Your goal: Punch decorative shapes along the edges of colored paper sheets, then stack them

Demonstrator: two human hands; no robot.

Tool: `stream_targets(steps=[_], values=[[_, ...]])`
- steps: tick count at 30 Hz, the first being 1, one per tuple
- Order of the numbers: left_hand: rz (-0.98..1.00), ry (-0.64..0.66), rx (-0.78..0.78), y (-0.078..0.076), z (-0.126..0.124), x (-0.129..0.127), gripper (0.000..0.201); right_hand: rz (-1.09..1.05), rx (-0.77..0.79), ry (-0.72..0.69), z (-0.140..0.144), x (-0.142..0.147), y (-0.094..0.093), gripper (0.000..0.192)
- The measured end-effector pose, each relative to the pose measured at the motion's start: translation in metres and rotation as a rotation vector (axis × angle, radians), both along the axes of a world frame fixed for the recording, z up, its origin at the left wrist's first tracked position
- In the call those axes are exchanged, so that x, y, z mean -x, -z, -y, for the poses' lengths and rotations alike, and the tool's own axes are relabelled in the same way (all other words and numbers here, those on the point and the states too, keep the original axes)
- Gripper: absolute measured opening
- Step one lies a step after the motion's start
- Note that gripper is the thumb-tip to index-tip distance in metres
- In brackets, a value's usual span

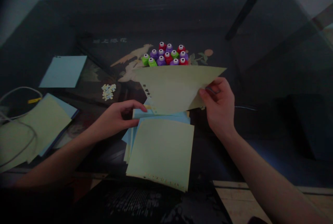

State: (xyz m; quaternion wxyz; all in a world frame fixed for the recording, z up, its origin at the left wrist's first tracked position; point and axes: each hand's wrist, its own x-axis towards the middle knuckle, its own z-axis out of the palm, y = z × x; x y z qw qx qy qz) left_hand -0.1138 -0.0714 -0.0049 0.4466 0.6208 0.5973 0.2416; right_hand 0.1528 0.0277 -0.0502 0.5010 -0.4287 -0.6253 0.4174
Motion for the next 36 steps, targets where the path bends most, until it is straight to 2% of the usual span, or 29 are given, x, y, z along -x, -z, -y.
stream_targets(steps=[3,7,11,16,23,27,36], values=[[0.01,0.001,0.005,0.002,0.0,0.001,0.028,-0.03,0.05,0.006,-0.001,-0.001,-0.009,0.021],[0.032,0.014,0.005,0.003,-0.001,0.002,0.028,0.235,0.063,-0.07,-0.004,-0.006,-0.028,0.019],[0.021,0.026,0.008,0.001,-0.001,0.002,0.031,0.364,-0.002,-0.171,-0.007,-0.012,-0.038,0.017],[0.011,0.032,0.005,0.001,0.0,0.001,0.028,0.473,0.037,-0.373,0.004,-0.003,-0.038,0.023],[-0.009,0.041,-0.005,0.0,-0.001,0.002,0.023,0.485,0.088,-0.652,0.025,0.017,-0.034,0.025],[-0.007,0.039,0.007,0.0,-0.002,0.002,0.027,0.523,0.055,-0.681,0.026,0.018,-0.036,0.027],[-0.035,0.061,-0.029,-0.005,-0.002,0.002,0.024,0.543,-0.1,-0.712,0.032,0.014,-0.034,0.03]])
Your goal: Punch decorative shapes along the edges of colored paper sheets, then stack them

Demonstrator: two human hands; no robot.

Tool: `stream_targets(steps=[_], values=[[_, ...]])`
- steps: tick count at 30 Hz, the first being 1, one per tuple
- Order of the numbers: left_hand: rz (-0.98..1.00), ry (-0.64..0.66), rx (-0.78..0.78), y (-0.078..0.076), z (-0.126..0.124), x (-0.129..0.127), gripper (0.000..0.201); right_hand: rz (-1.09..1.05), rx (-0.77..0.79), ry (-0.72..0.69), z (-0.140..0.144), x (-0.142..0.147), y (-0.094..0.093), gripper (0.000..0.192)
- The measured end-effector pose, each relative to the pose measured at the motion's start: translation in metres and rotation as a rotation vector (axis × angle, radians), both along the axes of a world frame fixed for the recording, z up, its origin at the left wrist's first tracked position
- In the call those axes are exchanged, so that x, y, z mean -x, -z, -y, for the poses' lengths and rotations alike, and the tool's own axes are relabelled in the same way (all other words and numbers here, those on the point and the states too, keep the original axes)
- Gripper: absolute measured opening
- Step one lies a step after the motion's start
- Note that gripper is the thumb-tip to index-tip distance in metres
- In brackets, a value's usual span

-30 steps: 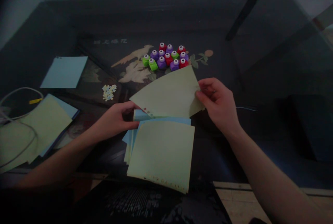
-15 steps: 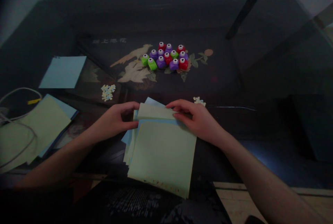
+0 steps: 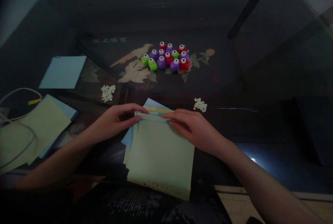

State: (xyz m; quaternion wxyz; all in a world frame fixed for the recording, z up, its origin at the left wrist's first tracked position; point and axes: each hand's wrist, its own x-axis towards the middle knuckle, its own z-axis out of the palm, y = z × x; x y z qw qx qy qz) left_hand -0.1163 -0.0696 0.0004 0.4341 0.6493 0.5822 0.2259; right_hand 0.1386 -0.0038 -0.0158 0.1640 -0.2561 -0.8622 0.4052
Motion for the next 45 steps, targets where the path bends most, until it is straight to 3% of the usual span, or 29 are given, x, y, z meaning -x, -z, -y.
stream_targets(steps=[4,7,15,31,39,45], values=[[0.004,-0.056,-0.005,-0.001,0.0,0.003,0.026,0.017,-0.064,-0.007,0.003,-0.002,0.0,0.031],[-0.103,-0.066,-0.053,0.001,0.0,0.004,0.026,0.019,-0.131,-0.012,0.005,-0.001,-0.001,0.032],[-0.467,-0.024,-0.338,0.011,-0.003,0.012,0.024,-0.002,-0.252,-0.056,0.008,0.003,0.002,0.027],[-0.421,0.113,-0.349,0.013,0.0,0.007,0.017,0.068,-0.264,0.019,0.012,0.002,0.002,0.016],[-0.404,0.143,-0.298,0.014,0.001,0.006,0.019,0.027,-0.176,0.03,0.016,-0.001,0.003,0.014],[-0.418,0.116,-0.356,0.017,0.0,0.007,0.023,-0.071,-0.107,-0.014,0.016,-0.002,0.0,0.014]])
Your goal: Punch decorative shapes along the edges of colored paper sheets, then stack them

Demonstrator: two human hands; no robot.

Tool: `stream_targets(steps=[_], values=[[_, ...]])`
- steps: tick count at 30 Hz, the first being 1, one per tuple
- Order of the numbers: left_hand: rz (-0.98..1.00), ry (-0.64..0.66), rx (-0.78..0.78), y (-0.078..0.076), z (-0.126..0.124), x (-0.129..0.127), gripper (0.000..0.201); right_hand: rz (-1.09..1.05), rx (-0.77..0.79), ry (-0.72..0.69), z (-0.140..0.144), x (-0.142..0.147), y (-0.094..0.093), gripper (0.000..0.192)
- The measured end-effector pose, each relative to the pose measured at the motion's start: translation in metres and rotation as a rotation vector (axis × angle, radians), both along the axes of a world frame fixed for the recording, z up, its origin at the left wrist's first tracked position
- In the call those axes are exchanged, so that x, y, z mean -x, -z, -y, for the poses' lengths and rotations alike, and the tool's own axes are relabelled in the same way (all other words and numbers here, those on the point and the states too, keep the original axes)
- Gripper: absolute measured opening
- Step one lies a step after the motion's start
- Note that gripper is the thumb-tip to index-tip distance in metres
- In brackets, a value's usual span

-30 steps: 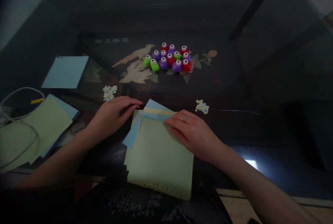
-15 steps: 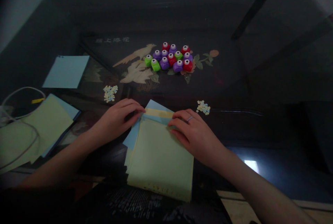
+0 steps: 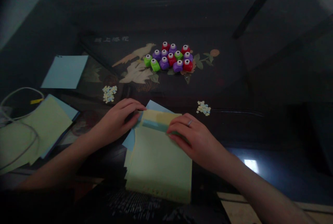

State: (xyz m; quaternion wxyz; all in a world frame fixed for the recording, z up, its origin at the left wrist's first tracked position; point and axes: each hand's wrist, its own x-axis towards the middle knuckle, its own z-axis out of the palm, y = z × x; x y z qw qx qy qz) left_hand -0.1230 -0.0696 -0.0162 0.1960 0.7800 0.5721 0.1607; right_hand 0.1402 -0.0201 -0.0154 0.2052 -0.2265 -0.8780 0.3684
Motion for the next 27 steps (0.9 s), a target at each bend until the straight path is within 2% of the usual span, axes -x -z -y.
stream_targets(steps=[7,16,27], values=[[-0.035,-0.002,-0.025,0.003,-0.001,0.0,0.02,-0.074,0.063,-0.105,0.001,0.0,-0.005,0.013],[0.02,-0.019,-0.053,0.001,-0.001,-0.001,0.022,-0.108,0.091,-0.177,0.0,0.0,-0.011,0.015],[0.012,0.018,-0.085,0.007,-0.001,0.001,0.015,-0.124,0.072,-0.227,0.0,-0.002,-0.013,0.012]])
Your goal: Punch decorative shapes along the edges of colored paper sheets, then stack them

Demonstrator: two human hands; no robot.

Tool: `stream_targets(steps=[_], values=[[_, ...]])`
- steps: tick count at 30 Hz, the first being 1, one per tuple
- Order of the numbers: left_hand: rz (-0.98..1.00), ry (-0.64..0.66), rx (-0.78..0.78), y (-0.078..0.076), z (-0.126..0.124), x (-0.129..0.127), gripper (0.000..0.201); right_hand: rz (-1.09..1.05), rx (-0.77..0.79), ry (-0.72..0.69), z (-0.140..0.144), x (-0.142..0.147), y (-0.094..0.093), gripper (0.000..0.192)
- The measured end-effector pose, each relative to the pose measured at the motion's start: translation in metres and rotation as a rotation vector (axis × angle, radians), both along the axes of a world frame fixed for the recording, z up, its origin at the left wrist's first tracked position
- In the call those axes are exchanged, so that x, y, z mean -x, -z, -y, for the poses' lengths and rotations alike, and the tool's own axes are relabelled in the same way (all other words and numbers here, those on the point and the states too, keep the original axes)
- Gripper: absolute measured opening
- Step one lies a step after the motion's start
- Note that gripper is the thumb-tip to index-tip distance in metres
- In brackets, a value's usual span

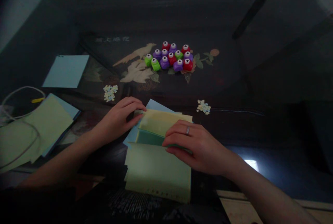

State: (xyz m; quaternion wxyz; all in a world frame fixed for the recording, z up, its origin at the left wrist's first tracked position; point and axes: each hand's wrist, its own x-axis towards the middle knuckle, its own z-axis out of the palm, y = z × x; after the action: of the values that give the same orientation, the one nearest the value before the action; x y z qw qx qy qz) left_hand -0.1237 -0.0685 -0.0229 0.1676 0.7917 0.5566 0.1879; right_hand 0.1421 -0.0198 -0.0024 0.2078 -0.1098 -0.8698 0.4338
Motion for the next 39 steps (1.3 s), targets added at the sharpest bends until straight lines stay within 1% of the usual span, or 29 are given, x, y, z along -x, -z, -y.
stream_targets(steps=[3,7,10,14,17,22,29,36,39], values=[[-0.006,0.013,0.004,-0.001,0.0,0.0,0.016,0.006,-0.011,0.005,0.0,-0.001,0.001,0.011],[-0.031,-0.026,-0.007,-0.004,-0.001,0.001,0.017,0.003,-0.046,0.055,0.0,-0.002,0.007,0.013],[-0.026,-0.04,-0.018,-0.005,-0.002,0.002,0.019,0.041,-0.069,0.101,0.0,-0.003,0.012,0.014],[-0.02,-0.029,-0.02,-0.004,-0.002,0.002,0.02,0.093,-0.073,0.124,0.0,-0.003,0.015,0.013],[-0.017,-0.027,-0.018,-0.004,-0.002,0.002,0.02,0.125,-0.05,0.131,0.0,-0.003,0.016,0.01],[-0.019,-0.018,-0.013,-0.004,-0.002,0.002,0.018,0.178,0.03,0.138,-0.001,-0.003,0.016,0.005],[-0.025,-0.01,-0.016,-0.003,-0.003,0.001,0.017,0.146,0.024,0.124,0.0,-0.002,0.016,0.007],[-0.025,0.006,-0.034,0.0,-0.002,0.001,0.023,0.125,0.017,0.145,0.0,-0.001,0.017,0.005],[-0.025,0.015,-0.029,0.001,-0.001,0.001,0.021,0.121,0.008,0.153,-0.001,-0.001,0.018,0.005]])
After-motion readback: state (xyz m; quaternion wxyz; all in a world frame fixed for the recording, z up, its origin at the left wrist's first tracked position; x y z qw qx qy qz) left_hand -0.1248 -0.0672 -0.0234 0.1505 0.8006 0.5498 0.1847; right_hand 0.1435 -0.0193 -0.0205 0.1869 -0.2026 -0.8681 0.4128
